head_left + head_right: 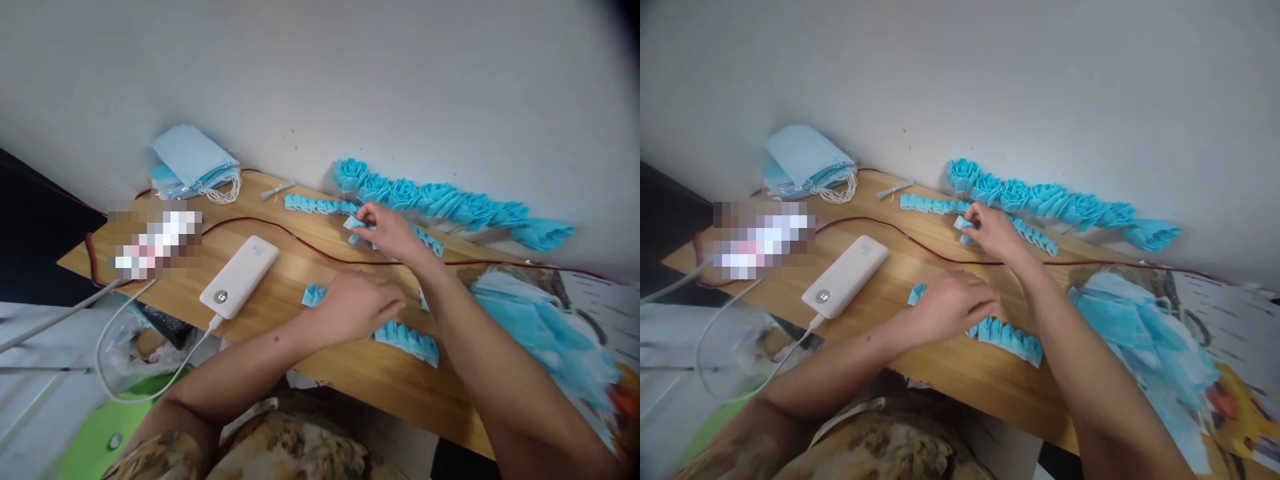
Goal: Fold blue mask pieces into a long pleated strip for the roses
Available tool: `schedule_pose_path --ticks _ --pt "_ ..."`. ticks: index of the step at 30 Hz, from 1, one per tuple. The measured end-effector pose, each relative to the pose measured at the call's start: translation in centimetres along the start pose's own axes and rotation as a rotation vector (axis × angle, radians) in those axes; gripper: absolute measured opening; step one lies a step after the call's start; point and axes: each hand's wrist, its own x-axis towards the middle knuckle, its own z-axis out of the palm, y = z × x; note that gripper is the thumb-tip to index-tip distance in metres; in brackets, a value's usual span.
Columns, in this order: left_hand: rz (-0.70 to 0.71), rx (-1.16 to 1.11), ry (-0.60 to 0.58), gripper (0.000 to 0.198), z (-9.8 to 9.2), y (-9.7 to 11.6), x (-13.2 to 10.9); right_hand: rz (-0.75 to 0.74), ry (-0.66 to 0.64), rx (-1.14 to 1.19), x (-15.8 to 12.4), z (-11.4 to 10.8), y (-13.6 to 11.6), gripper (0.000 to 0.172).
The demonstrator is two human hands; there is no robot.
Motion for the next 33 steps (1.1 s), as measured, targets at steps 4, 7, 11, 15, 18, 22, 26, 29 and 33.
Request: schedule_pose_path --ticks 4,7,11,15,18,22,26,29,33 --pt "-0.311 -0.230 0.495 0.021 -1.9 -1.5 0.4 0.014 0.071 0.137 -1.3 -1.9 -0.4 0.022" --pt "-0.472 -0.341 0.667 0.027 -2.5 -3.4 0.7 0.015 0.064 0.195 -2.0 -2.3 -0.7 0.016" --pt "-0.571 -0.410 0.568 0.051 -1.6 -5.4 1.2 0.012 0.042 0.400 -2.6 -1.9 -1.3 0.018" --pt "-0.489 -0.494 0.449 0.063 -0.1 -5.6 1.5 -0.018 0.046 0.528 -3.4 -1.6 -2.0 0.024" --pt "-0.439 -0.470 0.404 0.061 0.2 -5.2 1.4 0.002 0.107 0.586 -4.5 -1.9 -1.9 0.028" --pt "-0.458 -0.417 0.386 0.050 -1.1 -4.7 1.3 0.103 0.224 0.677 -6.3 -3.4 0.2 0.028" --pt "-0.415 -0.337 0.406 0.039 -3.1 -4.4 2.1 0.181 0.176 0.578 -7.4 -3.9 2.5 0.021" --pt "-0.374 -0.208 0.372 0.036 -3.8 -3.9 3.0 0.199 0.034 0.533 -6.4 -2.8 3.0 0.019" --pt "-0.373 0.147 0.260 0.036 -4.6 -3.2 3.6 0.188 0.023 0.393 -4.7 -2.4 3.1 0.051"
